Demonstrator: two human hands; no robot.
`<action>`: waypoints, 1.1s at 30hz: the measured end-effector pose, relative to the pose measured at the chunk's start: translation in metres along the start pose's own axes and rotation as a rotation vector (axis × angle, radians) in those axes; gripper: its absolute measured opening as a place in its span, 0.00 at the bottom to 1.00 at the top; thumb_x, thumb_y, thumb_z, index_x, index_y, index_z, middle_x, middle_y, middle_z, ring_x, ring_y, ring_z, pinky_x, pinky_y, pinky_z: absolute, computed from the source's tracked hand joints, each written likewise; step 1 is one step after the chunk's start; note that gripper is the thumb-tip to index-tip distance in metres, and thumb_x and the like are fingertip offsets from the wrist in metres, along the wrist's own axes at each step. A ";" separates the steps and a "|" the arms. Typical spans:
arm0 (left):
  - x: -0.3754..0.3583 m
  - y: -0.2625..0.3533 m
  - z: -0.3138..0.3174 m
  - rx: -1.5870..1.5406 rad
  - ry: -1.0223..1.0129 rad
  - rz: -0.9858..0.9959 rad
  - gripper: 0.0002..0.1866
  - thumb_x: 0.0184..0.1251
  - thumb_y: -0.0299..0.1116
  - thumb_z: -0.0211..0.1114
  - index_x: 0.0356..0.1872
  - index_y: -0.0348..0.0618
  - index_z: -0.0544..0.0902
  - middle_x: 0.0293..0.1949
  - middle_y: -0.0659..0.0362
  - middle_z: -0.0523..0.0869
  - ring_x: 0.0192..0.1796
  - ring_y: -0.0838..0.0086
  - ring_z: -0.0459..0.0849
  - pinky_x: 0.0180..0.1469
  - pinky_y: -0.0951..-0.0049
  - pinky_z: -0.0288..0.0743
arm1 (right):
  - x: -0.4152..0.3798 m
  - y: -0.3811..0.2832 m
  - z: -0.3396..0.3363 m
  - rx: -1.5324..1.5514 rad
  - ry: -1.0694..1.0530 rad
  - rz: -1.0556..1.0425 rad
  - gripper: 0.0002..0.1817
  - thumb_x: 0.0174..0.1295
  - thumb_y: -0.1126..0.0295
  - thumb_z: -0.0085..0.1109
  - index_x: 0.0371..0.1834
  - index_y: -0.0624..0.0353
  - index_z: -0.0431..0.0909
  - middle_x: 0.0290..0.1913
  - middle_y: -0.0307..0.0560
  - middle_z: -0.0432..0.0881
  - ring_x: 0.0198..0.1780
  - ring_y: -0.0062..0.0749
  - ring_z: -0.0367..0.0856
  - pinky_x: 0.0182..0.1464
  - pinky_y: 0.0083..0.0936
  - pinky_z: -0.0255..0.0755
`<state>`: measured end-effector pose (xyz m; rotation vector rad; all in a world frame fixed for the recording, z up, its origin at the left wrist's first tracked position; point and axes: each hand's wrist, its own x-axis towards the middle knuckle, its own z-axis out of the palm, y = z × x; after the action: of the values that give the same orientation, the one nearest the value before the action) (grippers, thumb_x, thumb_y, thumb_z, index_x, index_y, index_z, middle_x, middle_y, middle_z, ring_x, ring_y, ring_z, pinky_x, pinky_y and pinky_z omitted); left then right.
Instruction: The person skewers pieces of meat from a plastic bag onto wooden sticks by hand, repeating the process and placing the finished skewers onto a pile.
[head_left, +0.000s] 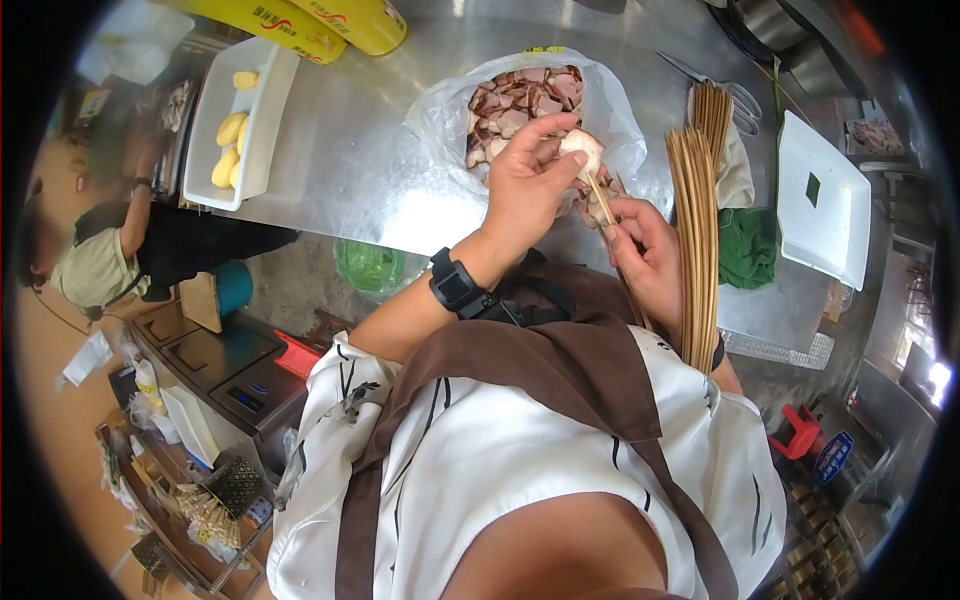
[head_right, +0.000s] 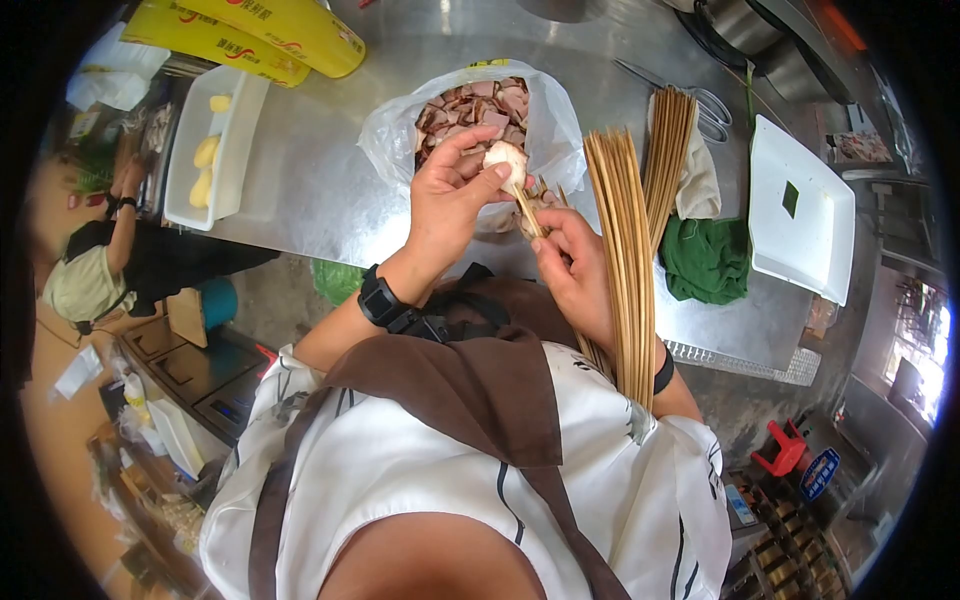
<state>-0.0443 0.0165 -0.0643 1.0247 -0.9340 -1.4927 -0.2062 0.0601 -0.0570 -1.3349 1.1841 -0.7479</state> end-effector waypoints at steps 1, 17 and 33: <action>-0.001 0.000 0.002 -0.036 0.024 0.010 0.15 0.63 0.22 0.56 0.51 0.37 0.70 0.40 0.53 0.82 0.40 0.70 0.83 0.40 0.77 0.79 | 0.000 -0.001 0.000 -0.023 -0.002 -0.004 0.11 0.61 0.76 0.48 0.46 0.63 0.67 0.20 0.35 0.70 0.22 0.14 0.64 0.26 0.15 0.58; -0.001 0.001 -0.003 -0.291 0.057 -0.375 0.11 0.63 0.30 0.58 0.44 0.36 0.77 0.40 0.52 0.82 0.42 0.66 0.83 0.44 0.71 0.76 | -0.002 0.002 0.002 0.060 0.002 -0.002 0.11 0.62 0.78 0.46 0.48 0.63 0.66 0.21 0.34 0.69 0.22 0.12 0.62 0.25 0.14 0.56; -0.008 -0.001 -0.001 -0.306 -0.038 -0.430 0.14 0.64 0.30 0.57 0.48 0.36 0.75 0.41 0.51 0.82 0.44 0.66 0.82 0.47 0.69 0.75 | 0.001 -0.003 0.003 0.134 0.046 0.002 0.07 0.62 0.79 0.47 0.40 0.60 0.61 0.24 0.37 0.71 0.23 0.15 0.66 0.27 0.13 0.63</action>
<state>-0.0426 0.0242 -0.0646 1.0108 -0.5023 -1.9473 -0.2030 0.0599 -0.0544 -1.2116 1.1507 -0.8456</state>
